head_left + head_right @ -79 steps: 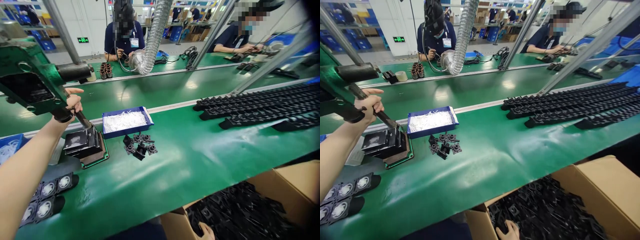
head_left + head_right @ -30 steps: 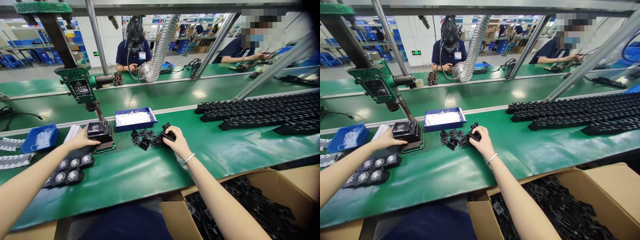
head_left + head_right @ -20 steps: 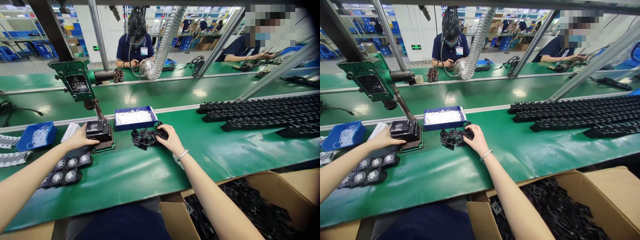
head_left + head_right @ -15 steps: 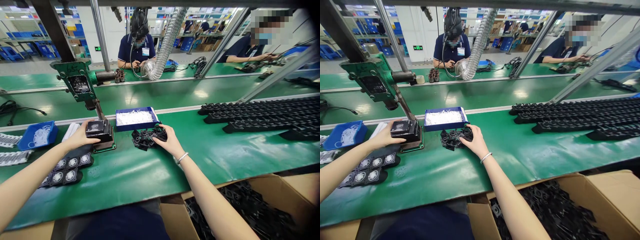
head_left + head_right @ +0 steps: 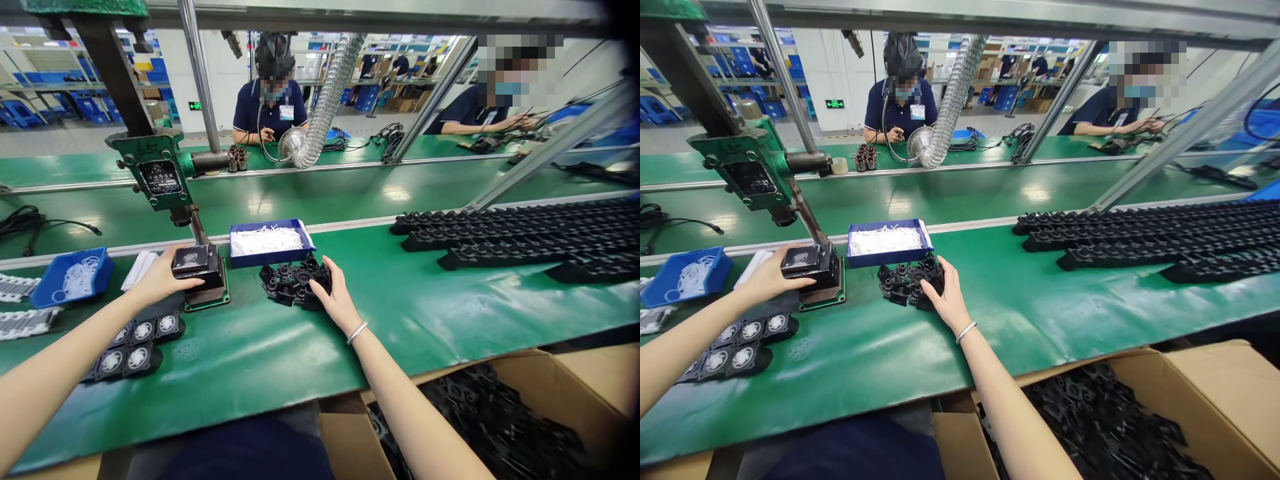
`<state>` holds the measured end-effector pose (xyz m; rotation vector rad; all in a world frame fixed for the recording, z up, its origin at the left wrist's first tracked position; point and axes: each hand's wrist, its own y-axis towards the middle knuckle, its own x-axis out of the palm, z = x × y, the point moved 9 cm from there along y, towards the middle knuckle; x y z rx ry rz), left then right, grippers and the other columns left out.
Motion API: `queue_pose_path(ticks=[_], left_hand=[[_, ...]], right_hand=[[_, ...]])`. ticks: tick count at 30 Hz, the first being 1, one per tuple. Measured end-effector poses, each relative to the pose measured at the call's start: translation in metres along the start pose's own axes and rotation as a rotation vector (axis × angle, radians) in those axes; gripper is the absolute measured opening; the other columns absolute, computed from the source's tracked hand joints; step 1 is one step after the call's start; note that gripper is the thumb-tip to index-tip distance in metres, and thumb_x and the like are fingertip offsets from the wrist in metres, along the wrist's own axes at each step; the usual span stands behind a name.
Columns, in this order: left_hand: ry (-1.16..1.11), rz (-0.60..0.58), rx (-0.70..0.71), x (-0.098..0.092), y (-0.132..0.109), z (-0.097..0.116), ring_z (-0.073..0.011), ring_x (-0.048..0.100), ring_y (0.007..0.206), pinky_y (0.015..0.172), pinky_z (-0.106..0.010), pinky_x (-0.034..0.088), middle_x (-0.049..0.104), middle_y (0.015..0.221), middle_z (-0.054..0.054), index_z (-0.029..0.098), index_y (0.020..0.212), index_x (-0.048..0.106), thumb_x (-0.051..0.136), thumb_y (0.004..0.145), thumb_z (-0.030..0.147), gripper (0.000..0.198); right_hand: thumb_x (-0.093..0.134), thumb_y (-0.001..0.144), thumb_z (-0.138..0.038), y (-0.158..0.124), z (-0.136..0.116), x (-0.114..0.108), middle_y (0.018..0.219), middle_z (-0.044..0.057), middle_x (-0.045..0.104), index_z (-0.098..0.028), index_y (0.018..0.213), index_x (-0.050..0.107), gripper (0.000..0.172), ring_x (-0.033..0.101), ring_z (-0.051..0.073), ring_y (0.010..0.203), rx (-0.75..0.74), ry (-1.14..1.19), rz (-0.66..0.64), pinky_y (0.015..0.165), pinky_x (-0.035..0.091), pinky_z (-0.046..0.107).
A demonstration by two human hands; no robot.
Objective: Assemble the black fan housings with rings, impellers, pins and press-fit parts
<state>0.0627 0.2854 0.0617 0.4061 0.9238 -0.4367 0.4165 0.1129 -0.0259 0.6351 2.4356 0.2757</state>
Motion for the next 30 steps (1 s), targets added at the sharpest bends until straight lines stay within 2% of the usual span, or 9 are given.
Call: queue_pose_path(ticks=[4, 21, 26, 28, 30], left_hand=[[0.034, 0.038, 0.005, -0.002, 0.0, -0.004, -0.0373, 0.061, 0.117, 0.103, -0.054, 0.047, 0.063, 0.127, -0.012, 0.022, 0.127, 0.049, 0.078, 0.063, 0.062, 0.081], [-0.002, 0.048, 0.11, -0.001, 0.001, -0.003, -0.0381, 0.06, 0.116, 0.104, -0.055, 0.047, 0.063, 0.124, -0.014, 0.022, 0.123, 0.053, 0.079, 0.063, 0.056, 0.074], [-0.069, 0.065, 0.132, -0.004, -0.002, -0.001, -0.0344, 0.054, 0.126, 0.109, -0.052, 0.043, 0.054, 0.135, -0.016, 0.019, 0.135, 0.043, 0.077, 0.066, 0.057, 0.085], [-0.104, 0.097, 0.144, -0.01, -0.002, 0.007, -0.0316, 0.054, 0.128, 0.109, -0.048, 0.043, 0.054, 0.137, -0.014, 0.02, 0.135, 0.044, 0.073, 0.072, 0.057, 0.079], [-0.099, 0.098, 0.168, -0.014, -0.002, 0.018, -0.0298, 0.058, 0.122, 0.106, -0.046, 0.045, 0.06, 0.129, -0.011, 0.021, 0.127, 0.052, 0.069, 0.077, 0.055, 0.063]], right_hand=[[0.048, 0.092, -0.058, -0.001, 0.001, -0.001, 0.143, 0.015, 0.045, -0.021, 0.144, 0.038, 0.065, 0.041, 0.028, 0.137, -0.009, 0.001, 0.02, 0.118, 0.033, 0.051], [0.038, 0.098, -0.054, 0.0, 0.013, 0.002, 0.144, 0.013, 0.05, -0.02, 0.141, 0.045, 0.056, 0.045, 0.024, 0.136, 0.05, 0.028, 0.073, 0.118, 0.034, 0.047], [0.04, 0.095, -0.059, -0.001, 0.021, 0.003, 0.142, 0.015, 0.052, -0.018, 0.139, 0.048, 0.061, 0.047, 0.027, 0.135, 0.077, 0.031, 0.083, 0.117, 0.035, 0.05], [0.04, 0.094, -0.061, -0.001, 0.024, 0.003, 0.141, 0.016, 0.053, -0.016, 0.138, 0.049, 0.063, 0.047, 0.028, 0.134, 0.091, 0.028, 0.088, 0.116, 0.035, 0.051], [0.041, 0.093, -0.063, -0.002, 0.026, 0.003, 0.14, 0.017, 0.053, -0.015, 0.137, 0.05, 0.065, 0.048, 0.028, 0.133, 0.102, 0.025, 0.091, 0.116, 0.035, 0.051]])
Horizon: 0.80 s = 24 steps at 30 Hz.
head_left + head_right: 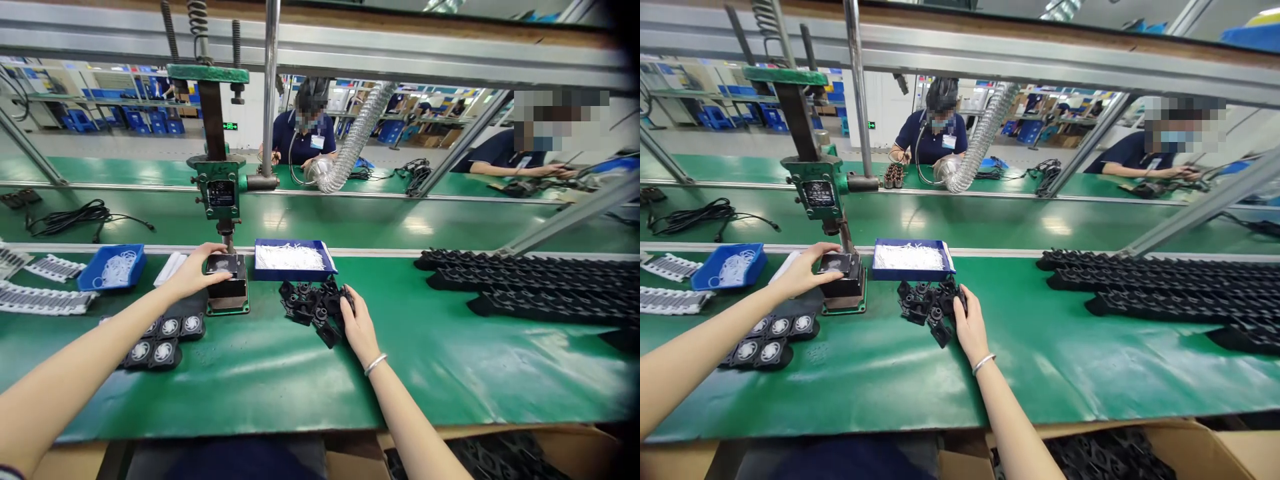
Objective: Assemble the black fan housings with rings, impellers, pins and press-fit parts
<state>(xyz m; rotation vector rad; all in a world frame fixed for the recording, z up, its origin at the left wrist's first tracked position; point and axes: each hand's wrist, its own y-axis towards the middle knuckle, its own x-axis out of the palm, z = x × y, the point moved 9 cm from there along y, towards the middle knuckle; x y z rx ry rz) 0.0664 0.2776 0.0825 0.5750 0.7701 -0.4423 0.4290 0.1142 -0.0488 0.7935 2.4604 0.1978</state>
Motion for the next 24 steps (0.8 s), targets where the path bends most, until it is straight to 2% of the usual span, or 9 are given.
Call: queue_pose_path(ticks=[3, 13, 15, 17, 20, 22, 24], left_hand=[[0.02, -0.024, 0.028, 0.001, 0.003, 0.013, -0.0289, 0.062, 0.112, 0.101, -0.043, 0.048, 0.066, 0.119, -0.009, 0.022, 0.116, 0.061, 0.07, 0.078, 0.053, 0.05], [0.009, -0.012, 0.047, 0.006, 0.005, 0.015, -0.0286, 0.062, 0.111, 0.101, -0.044, 0.048, 0.065, 0.119, -0.011, 0.019, 0.116, 0.061, 0.071, 0.078, 0.052, 0.052], [0.014, 0.027, 0.056, -0.004, 0.001, 0.021, -0.03, 0.057, 0.12, 0.106, -0.047, 0.044, 0.061, 0.127, -0.013, 0.018, 0.123, 0.057, 0.07, 0.079, 0.055, 0.058], [0.043, 0.119, 0.084, -0.022, -0.009, 0.034, -0.0307, 0.05, 0.129, 0.111, -0.05, 0.039, 0.055, 0.135, -0.015, 0.017, 0.129, 0.052, 0.068, 0.081, 0.056, 0.064], [0.078, 0.258, 0.114, -0.049, -0.025, 0.054, -0.0288, 0.05, 0.129, 0.112, -0.049, 0.038, 0.055, 0.134, -0.013, 0.019, 0.129, 0.052, 0.067, 0.084, 0.054, 0.059], [0.014, 0.295, 0.095, -0.057, -0.028, 0.062, -0.0269, 0.054, 0.126, 0.111, -0.046, 0.041, 0.057, 0.131, -0.012, 0.019, 0.128, 0.053, 0.069, 0.084, 0.05, 0.056], [-0.108, 0.311, 0.064, -0.057, -0.021, 0.064, -0.0263, 0.057, 0.123, 0.109, -0.044, 0.045, 0.058, 0.133, -0.013, 0.018, 0.131, 0.052, 0.07, 0.083, 0.047, 0.059]], right_hand=[[0.041, 0.092, -0.064, -0.001, 0.001, 0.0, 0.14, 0.017, 0.053, -0.015, 0.136, 0.051, 0.067, 0.049, 0.029, 0.132, 0.013, -0.003, 0.003, 0.115, 0.036, 0.051], [0.052, 0.087, -0.06, -0.003, 0.0, -0.008, 0.133, 0.016, 0.061, -0.015, 0.128, 0.06, 0.061, 0.055, 0.028, 0.125, 0.04, 0.034, 0.073, 0.112, 0.039, 0.049], [0.052, 0.088, -0.059, -0.004, 0.002, -0.012, 0.131, 0.015, 0.063, -0.016, 0.126, 0.062, 0.058, 0.058, 0.028, 0.123, 0.058, 0.06, 0.098, 0.111, 0.041, 0.048], [0.051, 0.089, -0.058, -0.004, 0.004, -0.016, 0.129, 0.014, 0.065, -0.016, 0.126, 0.063, 0.057, 0.06, 0.027, 0.12, 0.076, 0.092, 0.126, 0.108, 0.043, 0.047], [0.052, 0.088, -0.059, -0.003, 0.006, -0.02, 0.127, 0.014, 0.067, -0.016, 0.125, 0.064, 0.057, 0.062, 0.026, 0.118, 0.087, 0.129, 0.166, 0.105, 0.046, 0.045], [0.053, 0.087, -0.059, -0.001, 0.006, -0.02, 0.126, 0.014, 0.067, -0.015, 0.122, 0.066, 0.058, 0.062, 0.027, 0.117, 0.082, 0.142, 0.187, 0.105, 0.046, 0.045], [0.054, 0.086, -0.06, 0.002, 0.005, -0.02, 0.123, 0.015, 0.068, -0.014, 0.119, 0.068, 0.058, 0.062, 0.028, 0.117, 0.071, 0.147, 0.207, 0.106, 0.045, 0.047]])
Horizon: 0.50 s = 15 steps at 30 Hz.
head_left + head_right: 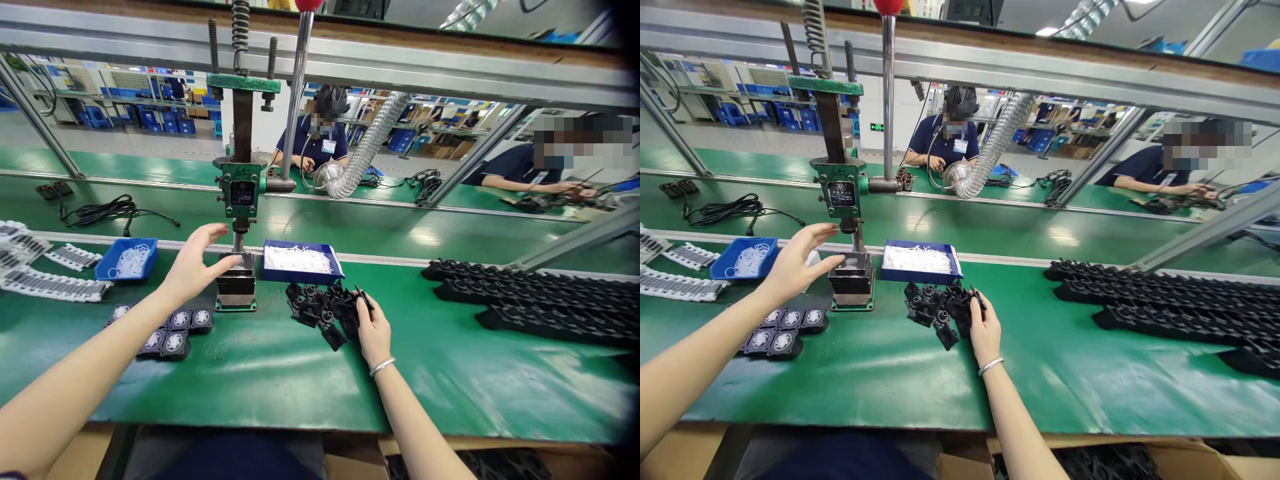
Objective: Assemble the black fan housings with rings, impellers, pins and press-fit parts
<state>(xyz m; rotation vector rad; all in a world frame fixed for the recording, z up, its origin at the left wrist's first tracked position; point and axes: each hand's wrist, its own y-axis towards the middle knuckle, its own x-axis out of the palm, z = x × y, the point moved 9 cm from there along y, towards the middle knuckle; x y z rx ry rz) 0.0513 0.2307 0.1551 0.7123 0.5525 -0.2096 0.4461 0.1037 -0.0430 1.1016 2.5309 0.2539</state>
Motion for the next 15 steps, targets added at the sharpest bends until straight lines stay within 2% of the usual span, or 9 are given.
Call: queue_pose_path(ticks=[2, 6, 9, 10, 12, 15], left_hand=[[-0.109, 0.011, -0.05, 0.009, 0.012, -0.003, -0.0267, 0.062, 0.117, 0.103, -0.044, 0.049, 0.061, 0.132, -0.014, 0.017, 0.128, 0.054, 0.071, 0.082, 0.045, 0.057], [-0.272, 0.06, -0.158, 0.025, 0.034, -0.015, -0.0254, 0.071, 0.091, 0.086, -0.041, 0.056, 0.074, 0.104, -0.011, 0.015, 0.101, 0.064, 0.072, 0.078, 0.04, 0.035], [-0.386, 0.101, -0.207, 0.028, 0.038, -0.02, -0.0252, 0.072, 0.089, 0.084, -0.039, 0.056, 0.076, 0.097, -0.009, 0.015, 0.095, 0.064, 0.077, 0.072, 0.036, 0.034], [-0.408, 0.108, -0.214, 0.029, 0.038, -0.021, -0.0252, 0.072, 0.089, 0.085, -0.039, 0.056, 0.076, 0.098, -0.009, 0.015, 0.095, 0.063, 0.078, 0.071, 0.036, 0.035], [-0.414, 0.118, -0.226, 0.029, 0.036, -0.022, -0.0253, 0.073, 0.09, 0.085, -0.039, 0.056, 0.076, 0.097, -0.009, 0.016, 0.095, 0.064, 0.08, 0.07, 0.036, 0.036], [-0.399, 0.132, -0.234, 0.028, 0.035, -0.023, -0.0258, 0.073, 0.09, 0.084, -0.04, 0.056, 0.076, 0.098, -0.009, 0.015, 0.096, 0.065, 0.08, 0.069, 0.035, 0.037]], right_hand=[[0.054, 0.086, -0.059, 0.0, -0.004, -0.001, 0.122, 0.015, 0.069, -0.014, 0.117, 0.069, 0.057, 0.062, 0.029, 0.117, -0.019, 0.001, 0.035, 0.107, 0.043, 0.049], [0.052, 0.09, -0.055, -0.009, -0.022, -0.017, 0.126, 0.016, 0.066, -0.014, 0.125, 0.063, 0.055, 0.061, 0.028, 0.119, -0.073, 0.02, 0.155, 0.108, 0.042, 0.051], [0.052, 0.093, -0.05, -0.024, -0.049, -0.033, 0.126, 0.015, 0.065, -0.016, 0.13, 0.06, 0.051, 0.063, 0.026, 0.117, -0.142, 0.058, 0.177, 0.105, 0.046, 0.049], [0.052, 0.094, -0.047, -0.031, -0.061, -0.034, 0.125, 0.015, 0.066, -0.017, 0.13, 0.059, 0.048, 0.065, 0.025, 0.113, -0.175, 0.076, 0.14, 0.103, 0.048, 0.048], [0.054, 0.094, -0.041, -0.046, -0.086, -0.024, 0.119, 0.013, 0.068, -0.02, 0.13, 0.059, 0.042, 0.068, 0.023, 0.106, -0.23, 0.105, -0.032, 0.098, 0.053, 0.043], [0.055, 0.095, -0.036, -0.079, -0.108, 0.02, 0.115, 0.011, 0.068, -0.024, 0.125, 0.063, 0.033, 0.07, 0.02, 0.095, -0.197, 0.139, -0.444, 0.089, 0.058, 0.037]])
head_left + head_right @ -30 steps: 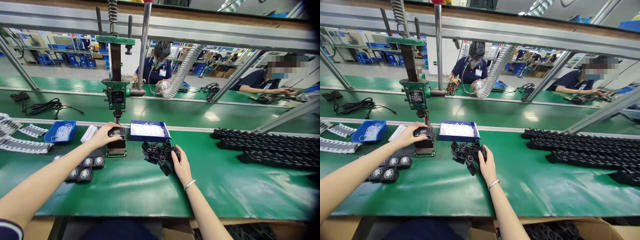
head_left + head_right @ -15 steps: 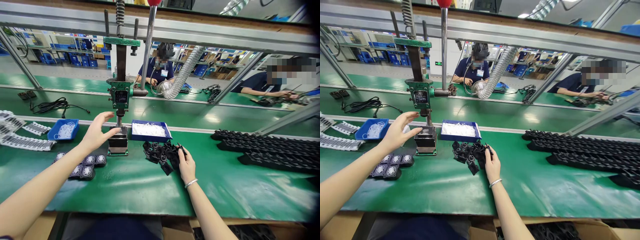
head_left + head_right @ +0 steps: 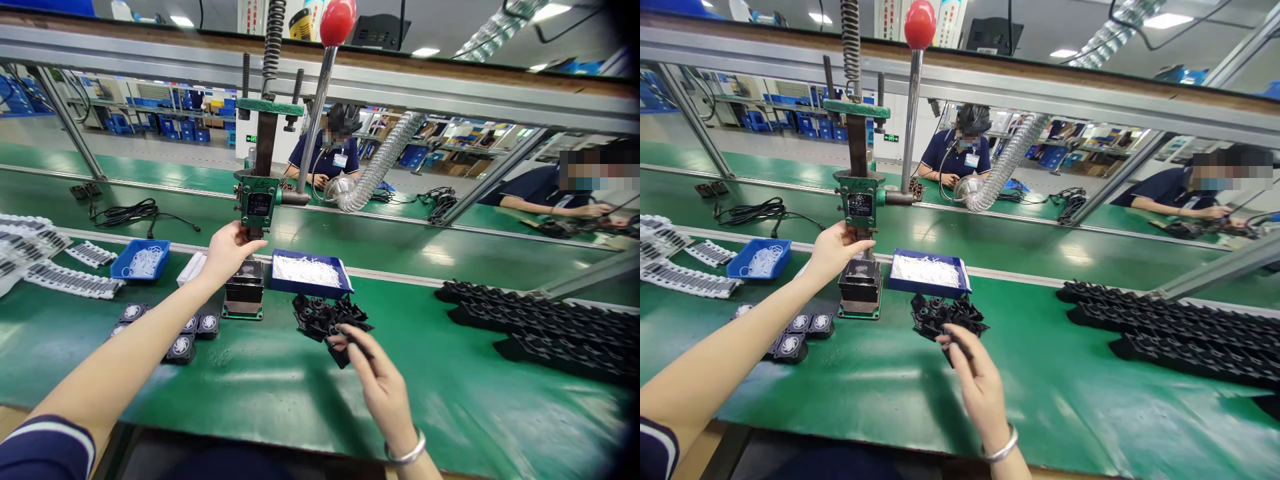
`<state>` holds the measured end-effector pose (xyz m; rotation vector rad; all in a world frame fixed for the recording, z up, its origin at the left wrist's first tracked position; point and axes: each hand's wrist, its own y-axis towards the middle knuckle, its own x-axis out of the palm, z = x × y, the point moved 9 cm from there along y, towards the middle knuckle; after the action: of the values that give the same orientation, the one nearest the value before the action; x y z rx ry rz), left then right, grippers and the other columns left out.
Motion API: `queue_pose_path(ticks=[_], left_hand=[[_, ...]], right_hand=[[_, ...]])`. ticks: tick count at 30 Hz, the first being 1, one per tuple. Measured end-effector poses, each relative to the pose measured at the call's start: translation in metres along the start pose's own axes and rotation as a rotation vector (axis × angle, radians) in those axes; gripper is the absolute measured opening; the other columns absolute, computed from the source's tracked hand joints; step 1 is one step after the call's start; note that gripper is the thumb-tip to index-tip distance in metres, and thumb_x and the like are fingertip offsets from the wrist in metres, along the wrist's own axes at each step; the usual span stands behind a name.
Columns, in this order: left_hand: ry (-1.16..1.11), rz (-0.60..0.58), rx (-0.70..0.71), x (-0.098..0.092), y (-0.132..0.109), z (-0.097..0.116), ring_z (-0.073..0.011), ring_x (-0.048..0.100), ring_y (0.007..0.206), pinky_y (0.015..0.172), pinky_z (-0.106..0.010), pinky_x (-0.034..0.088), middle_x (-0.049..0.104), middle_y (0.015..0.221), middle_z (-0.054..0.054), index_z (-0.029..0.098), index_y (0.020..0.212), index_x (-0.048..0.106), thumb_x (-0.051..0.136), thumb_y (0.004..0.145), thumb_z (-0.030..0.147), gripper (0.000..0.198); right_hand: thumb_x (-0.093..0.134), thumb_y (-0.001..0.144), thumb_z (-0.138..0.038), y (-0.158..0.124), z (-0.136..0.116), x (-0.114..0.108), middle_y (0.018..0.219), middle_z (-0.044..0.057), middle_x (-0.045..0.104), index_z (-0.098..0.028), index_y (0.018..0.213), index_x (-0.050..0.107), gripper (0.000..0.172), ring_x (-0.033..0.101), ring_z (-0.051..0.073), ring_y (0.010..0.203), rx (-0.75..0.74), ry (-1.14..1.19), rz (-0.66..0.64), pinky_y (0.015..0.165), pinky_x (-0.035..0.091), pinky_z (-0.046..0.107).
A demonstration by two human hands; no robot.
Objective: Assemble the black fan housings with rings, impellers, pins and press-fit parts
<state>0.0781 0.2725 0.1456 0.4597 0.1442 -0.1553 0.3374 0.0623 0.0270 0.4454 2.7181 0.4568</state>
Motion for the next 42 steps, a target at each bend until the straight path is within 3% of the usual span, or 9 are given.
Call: queue_pose_path(ticks=[3, 7, 13, 17, 23, 27, 34, 39, 42], left_hand=[[-0.011, -0.003, 0.01, -0.001, 0.001, 0.001, -0.0263, 0.073, 0.091, 0.084, -0.04, 0.057, 0.076, 0.098, -0.01, 0.015, 0.097, 0.065, 0.081, 0.068, 0.035, 0.038], [0.005, -0.025, 0.022, 0.0, 0.001, 0.002, -0.0255, 0.073, 0.089, 0.085, -0.04, 0.057, 0.077, 0.096, -0.009, 0.015, 0.095, 0.066, 0.08, 0.069, 0.032, 0.035], [-0.009, -0.062, 0.084, 0.008, 0.006, 0.005, -0.0243, 0.071, 0.094, 0.09, -0.041, 0.056, 0.075, 0.1, -0.009, 0.013, 0.101, 0.065, 0.078, 0.073, 0.026, 0.034], [0.335, -0.14, 0.1, -0.001, -0.002, 0.013, -0.0264, 0.068, 0.1, 0.091, -0.041, 0.053, 0.07, 0.109, -0.012, 0.013, 0.109, 0.062, 0.079, 0.074, 0.035, 0.045], [0.964, -0.636, 0.099, -0.015, -0.089, -0.023, -0.0336, 0.064, 0.107, 0.096, -0.045, 0.048, 0.066, 0.113, -0.014, 0.017, 0.113, 0.06, 0.076, 0.074, 0.042, 0.049], [1.096, -0.756, 0.111, -0.02, -0.125, -0.06, -0.0343, 0.067, 0.094, 0.095, -0.05, 0.046, 0.069, 0.095, -0.012, 0.017, 0.098, 0.063, 0.07, 0.078, 0.027, 0.023], [0.842, -0.749, 0.094, 0.011, -0.157, -0.052, -0.0299, 0.065, 0.106, 0.093, -0.041, 0.051, 0.068, 0.113, -0.012, 0.018, 0.117, 0.061, 0.06, 0.088, 0.027, 0.031], [0.421, -0.573, -0.053, 0.031, -0.195, -0.061, -0.0256, 0.061, 0.119, 0.104, -0.041, 0.051, 0.063, 0.127, -0.008, 0.025, 0.131, 0.053, 0.062, 0.091, 0.037, 0.043], [0.183, -0.468, -0.24, 0.033, -0.209, -0.081, -0.0234, 0.063, 0.117, 0.104, -0.042, 0.053, 0.063, 0.126, -0.007, 0.027, 0.13, 0.053, 0.068, 0.087, 0.038, 0.046]], right_hand=[[0.055, 0.093, -0.039, -0.015, 0.002, 0.06, 0.115, 0.011, 0.064, -0.022, 0.11, 0.07, 0.027, 0.07, 0.017, 0.083, 0.114, 0.102, -0.293, 0.079, 0.06, 0.033], [0.054, 0.089, -0.042, -0.028, 0.025, 0.105, 0.087, 0.005, 0.062, -0.017, 0.094, 0.069, 0.029, 0.063, 0.013, 0.059, 0.293, 0.043, -0.451, 0.052, 0.054, 0.025], [0.049, 0.091, -0.046, -0.015, 0.037, 0.104, 0.07, 0.002, 0.061, -0.017, 0.099, 0.063, 0.033, 0.057, 0.015, 0.055, 0.306, -0.224, -0.409, 0.056, 0.048, 0.027], [0.051, 0.091, -0.053, -0.009, 0.035, 0.099, 0.089, 0.009, 0.064, -0.017, 0.104, 0.064, 0.041, 0.059, 0.019, 0.072, 0.243, -0.31, -0.349, 0.076, 0.051, 0.036], [0.062, 0.09, -0.041, -0.025, 0.031, 0.084, 0.109, 0.01, 0.057, -0.019, 0.114, 0.06, 0.033, 0.051, 0.01, 0.059, 0.08, -0.26, -0.315, 0.065, 0.054, 0.031], [0.062, 0.091, -0.032, -0.026, 0.028, 0.083, 0.11, 0.009, 0.055, -0.02, 0.119, 0.061, 0.03, 0.055, 0.01, 0.065, 0.029, -0.239, -0.316, 0.064, 0.054, 0.029], [0.068, 0.088, -0.038, -0.02, 0.024, 0.093, 0.084, 0.002, 0.052, -0.018, 0.086, 0.061, 0.021, 0.051, 0.015, 0.073, 0.022, -0.328, -0.289, 0.07, 0.048, 0.03], [0.078, 0.075, -0.051, -0.028, 0.014, 0.091, 0.095, 0.005, 0.053, -0.018, 0.108, 0.056, 0.051, 0.054, 0.019, 0.084, -0.021, -0.375, -0.313, 0.079, 0.051, 0.034], [0.076, 0.08, -0.045, -0.03, 0.014, 0.091, 0.094, 0.005, 0.053, -0.02, 0.115, 0.057, 0.047, 0.055, 0.02, 0.09, -0.006, -0.307, -0.347, 0.081, 0.052, 0.034]])
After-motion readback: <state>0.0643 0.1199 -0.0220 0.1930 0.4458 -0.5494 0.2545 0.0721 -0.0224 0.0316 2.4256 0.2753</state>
